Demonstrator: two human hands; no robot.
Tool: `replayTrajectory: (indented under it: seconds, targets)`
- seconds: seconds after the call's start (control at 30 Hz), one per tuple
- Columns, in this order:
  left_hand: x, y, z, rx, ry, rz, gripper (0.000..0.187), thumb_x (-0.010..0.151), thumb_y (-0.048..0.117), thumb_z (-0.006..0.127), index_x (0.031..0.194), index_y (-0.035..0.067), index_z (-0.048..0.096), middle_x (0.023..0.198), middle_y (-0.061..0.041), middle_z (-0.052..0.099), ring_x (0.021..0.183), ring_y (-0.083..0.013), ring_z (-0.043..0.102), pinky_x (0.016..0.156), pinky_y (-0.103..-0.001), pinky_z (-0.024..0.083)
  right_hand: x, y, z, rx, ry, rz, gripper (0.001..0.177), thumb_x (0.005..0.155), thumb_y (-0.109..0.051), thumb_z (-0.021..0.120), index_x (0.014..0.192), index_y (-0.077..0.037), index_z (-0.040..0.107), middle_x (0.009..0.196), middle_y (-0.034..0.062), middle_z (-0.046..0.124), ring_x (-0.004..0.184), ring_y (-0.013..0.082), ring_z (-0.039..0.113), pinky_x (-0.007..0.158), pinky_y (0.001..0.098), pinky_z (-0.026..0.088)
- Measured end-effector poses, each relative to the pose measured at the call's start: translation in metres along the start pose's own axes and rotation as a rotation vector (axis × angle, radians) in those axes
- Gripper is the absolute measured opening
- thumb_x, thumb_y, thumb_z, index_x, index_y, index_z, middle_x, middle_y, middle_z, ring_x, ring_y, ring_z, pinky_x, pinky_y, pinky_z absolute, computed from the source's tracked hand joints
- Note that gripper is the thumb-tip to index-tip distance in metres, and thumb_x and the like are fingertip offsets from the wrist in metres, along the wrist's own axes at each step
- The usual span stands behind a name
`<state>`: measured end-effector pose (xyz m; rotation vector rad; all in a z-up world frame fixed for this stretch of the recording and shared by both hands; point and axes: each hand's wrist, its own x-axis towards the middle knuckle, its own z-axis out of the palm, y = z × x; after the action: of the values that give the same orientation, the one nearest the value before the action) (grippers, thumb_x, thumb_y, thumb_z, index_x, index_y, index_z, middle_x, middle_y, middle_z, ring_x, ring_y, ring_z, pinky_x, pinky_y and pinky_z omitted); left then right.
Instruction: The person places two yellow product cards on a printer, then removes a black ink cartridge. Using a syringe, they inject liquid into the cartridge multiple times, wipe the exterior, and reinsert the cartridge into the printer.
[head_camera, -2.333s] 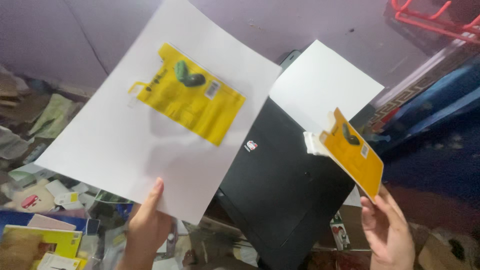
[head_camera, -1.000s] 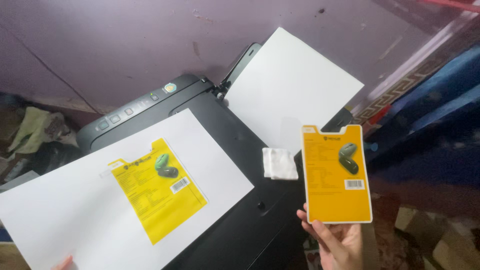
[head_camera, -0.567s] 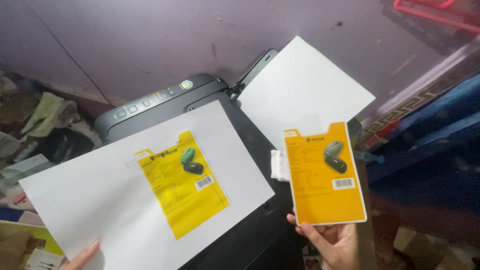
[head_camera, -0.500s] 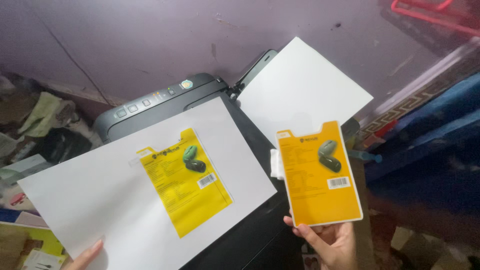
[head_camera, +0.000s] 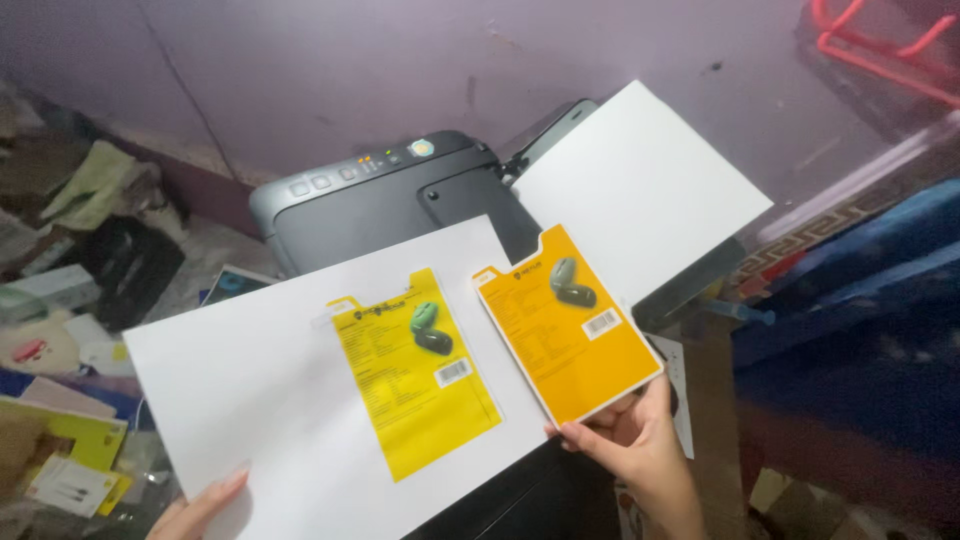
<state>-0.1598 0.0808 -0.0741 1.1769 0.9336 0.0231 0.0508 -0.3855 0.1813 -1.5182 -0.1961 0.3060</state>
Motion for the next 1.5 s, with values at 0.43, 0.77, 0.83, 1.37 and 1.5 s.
replayTrajectory:
  seconds: [0.43, 0.77, 0.83, 1.37, 1.5]
  targets:
    - [-0.100, 0.029, 0.046, -0.131, -0.307, 0.380, 0.046, 0.091, 0.012, 0.060, 0.131, -0.010, 0.061, 0.139, -0.027, 0.062, 0.126, -0.0323, 0.064, 0.107, -0.045, 0.048, 0.008, -0.010, 0.024, -0.271, 0.174, 0.069, 0.084, 0.074, 0.009, 0.073, 0.145, -0.001, 0.029, 0.112, 0.0248, 0.068, 0.068, 0.0194, 0.066, 0.040, 0.0250, 0.046]
    - [-0.119, 0.091, 0.073, -0.570, -0.208, -0.192, 0.054, 0.090, 0.020, 0.055, 0.135, -0.009, 0.056, 0.119, -0.027, 0.070, 0.106, -0.0340, 0.070, 0.089, -0.046, 0.053, 0.008, 0.002, 0.010, -0.074, 0.095, 0.021, 0.050, 0.098, -0.005, 0.065, 0.143, 0.012, 0.053, 0.101, 0.0221, 0.057, 0.062, 0.0127, 0.058, 0.039, 0.0194, 0.043]
    - [-0.118, 0.092, 0.073, -0.586, -0.231, -0.208, 0.054, 0.090, 0.021, 0.054, 0.135, -0.009, 0.055, 0.119, -0.026, 0.070, 0.105, -0.0336, 0.070, 0.088, -0.045, 0.054, 0.007, 0.001, 0.017, -0.194, 0.134, 0.026, 0.053, 0.095, -0.005, 0.069, 0.143, 0.009, 0.052, 0.094, 0.0208, 0.058, 0.059, 0.0100, 0.055, 0.037, 0.0187, 0.040]
    - [-0.100, 0.075, 0.059, -0.533, -0.309, -0.171, 0.051, 0.092, 0.018, 0.053, 0.135, -0.010, 0.055, 0.121, -0.025, 0.070, 0.105, -0.0315, 0.070, 0.087, -0.044, 0.055, 0.006, -0.008, 0.036, -0.276, 0.267, 0.010, 0.054, 0.089, -0.002, 0.068, 0.141, 0.003, 0.056, 0.084, 0.0034, 0.062, 0.046, 0.0062, 0.050, 0.032, 0.0195, 0.032]
    - [-0.095, 0.071, 0.059, -0.489, -0.314, -0.075, 0.051, 0.094, 0.017, 0.052, 0.133, -0.015, 0.052, 0.123, -0.028, 0.070, 0.109, -0.0315, 0.071, 0.092, -0.044, 0.056, -0.001, -0.005, 0.040, -0.170, 0.353, -0.197, 0.040, 0.095, -0.001, 0.062, 0.135, 0.005, 0.062, 0.093, 0.0104, 0.065, 0.055, 0.0117, 0.061, 0.037, 0.0197, 0.044]
